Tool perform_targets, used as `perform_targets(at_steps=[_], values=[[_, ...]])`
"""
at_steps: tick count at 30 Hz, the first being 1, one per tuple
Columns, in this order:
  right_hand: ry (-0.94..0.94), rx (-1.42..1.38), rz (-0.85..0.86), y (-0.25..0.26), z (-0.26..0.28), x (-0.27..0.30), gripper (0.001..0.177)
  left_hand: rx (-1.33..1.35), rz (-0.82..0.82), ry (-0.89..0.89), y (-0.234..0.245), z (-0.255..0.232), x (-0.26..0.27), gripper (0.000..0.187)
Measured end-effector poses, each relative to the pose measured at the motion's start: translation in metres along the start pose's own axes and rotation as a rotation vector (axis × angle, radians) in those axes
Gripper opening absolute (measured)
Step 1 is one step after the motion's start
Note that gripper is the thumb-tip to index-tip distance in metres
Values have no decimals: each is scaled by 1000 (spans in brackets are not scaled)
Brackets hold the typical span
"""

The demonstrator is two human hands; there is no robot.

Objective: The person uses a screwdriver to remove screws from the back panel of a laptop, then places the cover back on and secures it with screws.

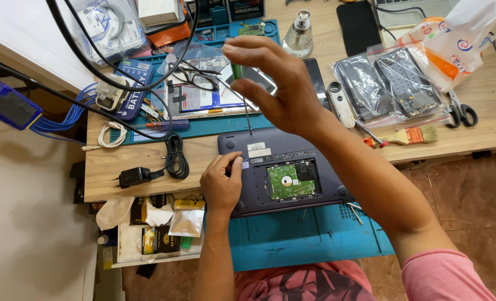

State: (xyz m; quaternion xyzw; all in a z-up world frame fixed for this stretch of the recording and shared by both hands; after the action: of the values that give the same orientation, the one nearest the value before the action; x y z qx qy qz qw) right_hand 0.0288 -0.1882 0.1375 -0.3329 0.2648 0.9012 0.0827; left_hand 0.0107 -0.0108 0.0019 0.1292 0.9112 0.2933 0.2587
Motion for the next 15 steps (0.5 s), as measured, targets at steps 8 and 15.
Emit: perform_targets(at_steps=[8, 15], values=[[-21, 26, -11, -3, -10, 11, 39, -6, -7, 7, -1, 0, -1, 15], [-126, -191, -277, 49, -9, 48, 40, 0, 1, 27, 0, -1, -1, 15]])
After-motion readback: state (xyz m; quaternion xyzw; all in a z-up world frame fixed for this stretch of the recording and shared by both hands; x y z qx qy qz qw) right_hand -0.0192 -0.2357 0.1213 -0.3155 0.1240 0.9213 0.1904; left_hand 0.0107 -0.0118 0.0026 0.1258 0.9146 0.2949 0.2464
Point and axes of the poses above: each hand's wrist, its own x-axis away from the middle knuckle, its own y-axis out of the back of the hand, z = x × y, the point moved 2 cm from there along -x, towards the middle knuckle, and after that the axes turned 12 degrees about -y, right-handed, at the moved point
